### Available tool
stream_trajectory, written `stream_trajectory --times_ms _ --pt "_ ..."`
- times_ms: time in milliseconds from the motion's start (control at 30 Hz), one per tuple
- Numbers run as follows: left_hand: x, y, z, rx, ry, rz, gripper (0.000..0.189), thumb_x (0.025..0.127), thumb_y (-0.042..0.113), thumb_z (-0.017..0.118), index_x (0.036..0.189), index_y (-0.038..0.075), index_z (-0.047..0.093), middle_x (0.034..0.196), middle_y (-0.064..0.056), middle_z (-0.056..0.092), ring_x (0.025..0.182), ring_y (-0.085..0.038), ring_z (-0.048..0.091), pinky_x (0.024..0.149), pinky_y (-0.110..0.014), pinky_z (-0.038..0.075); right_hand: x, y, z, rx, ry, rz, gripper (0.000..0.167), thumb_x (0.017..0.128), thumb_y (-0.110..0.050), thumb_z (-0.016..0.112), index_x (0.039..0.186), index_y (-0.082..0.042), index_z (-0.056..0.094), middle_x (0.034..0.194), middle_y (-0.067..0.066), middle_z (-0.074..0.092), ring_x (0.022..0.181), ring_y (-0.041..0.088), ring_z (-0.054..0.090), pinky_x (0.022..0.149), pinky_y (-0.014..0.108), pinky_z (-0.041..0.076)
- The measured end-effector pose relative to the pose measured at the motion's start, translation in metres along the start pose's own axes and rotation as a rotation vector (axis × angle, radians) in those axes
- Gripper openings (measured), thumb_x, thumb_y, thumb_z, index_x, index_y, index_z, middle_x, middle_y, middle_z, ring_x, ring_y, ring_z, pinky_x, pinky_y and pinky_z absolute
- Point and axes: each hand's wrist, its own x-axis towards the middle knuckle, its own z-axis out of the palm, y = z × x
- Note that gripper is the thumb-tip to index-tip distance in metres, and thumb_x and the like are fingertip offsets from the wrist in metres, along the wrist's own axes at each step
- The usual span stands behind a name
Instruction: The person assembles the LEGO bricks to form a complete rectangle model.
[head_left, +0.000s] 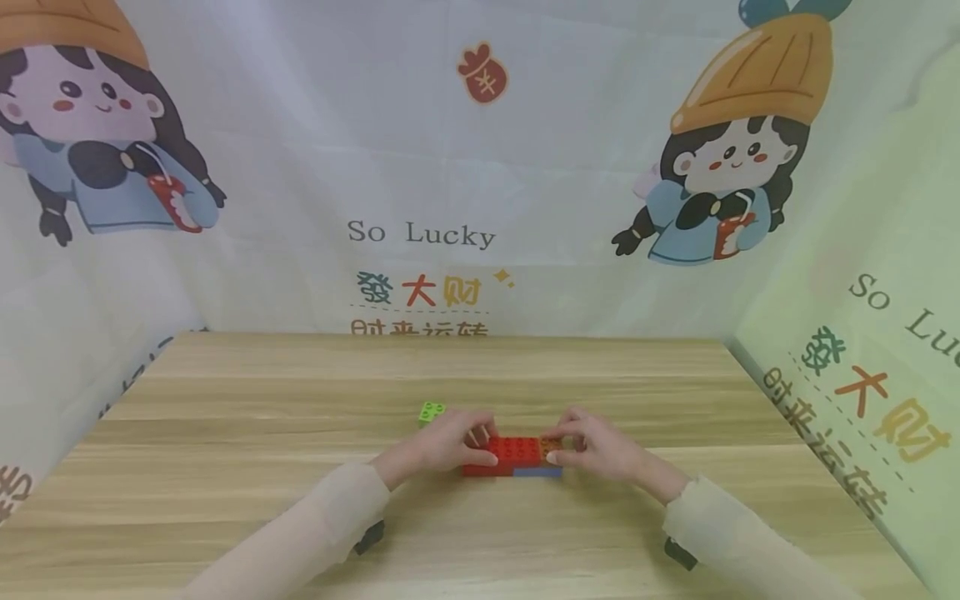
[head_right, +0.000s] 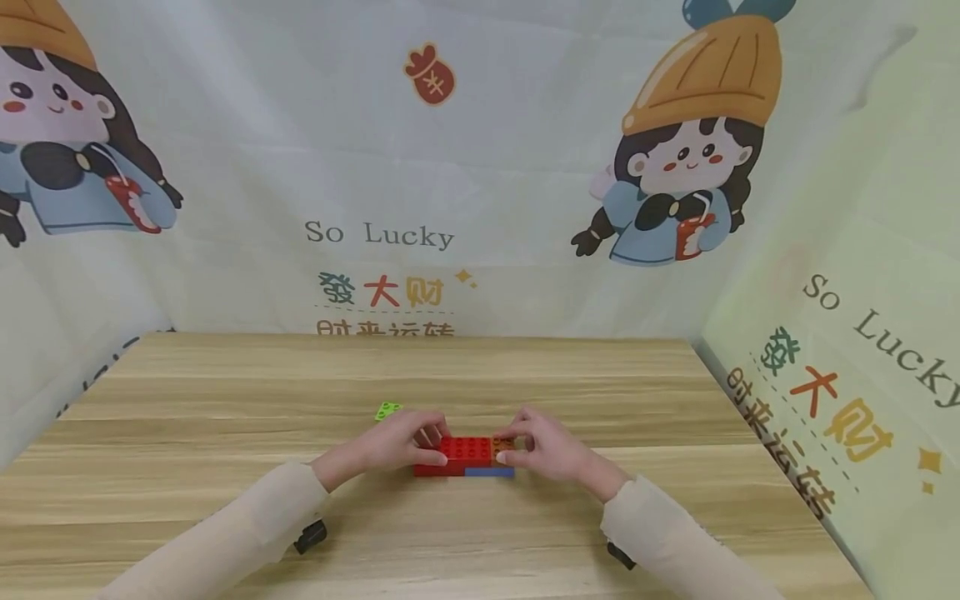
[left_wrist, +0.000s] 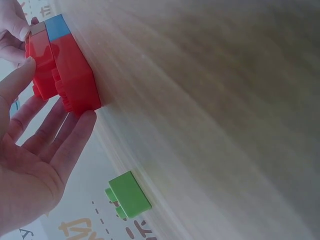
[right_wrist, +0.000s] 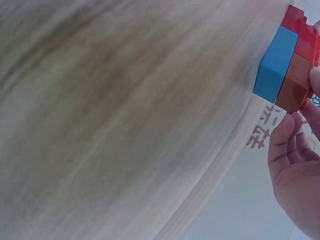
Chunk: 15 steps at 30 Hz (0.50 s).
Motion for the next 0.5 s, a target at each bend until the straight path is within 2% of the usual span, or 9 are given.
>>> stream_trajectory --times_ms 267,500 --pt "0.001 -0.002 0.001 -0.005 -0.005 -0.005 0.020 0.078 0.020 0.068 0.090 0.012 0.056 0.084 0.000 0.061 0.080 -0.014 0.058 0.068 -0.024 0.046 0.001 -0.004 -0.001 -0.020 0.005 -0.025 0.035 0.081 -0.031 0.063 0.108 -0.007 0.062 0.089 -0.006 0.047 0.067 0.010 0.041 0.055 0.024 0.039" --pt "0.001 -0.002 0.000 -0.004 -0.002 -0.007 0.020 0.078 0.021 0.068 0.090 0.012 0.055 0.084 0.000 0.061 0.080 -0.014 0.058 0.067 -0.024 0.046 0.006 -0.010 0.002 -0.048 0.069 -0.086 0.031 0.078 -0.029 0.067 0.102 -0.008 0.065 0.085 -0.005 0.049 0.063 0.009 0.041 0.052 0.022 0.037"
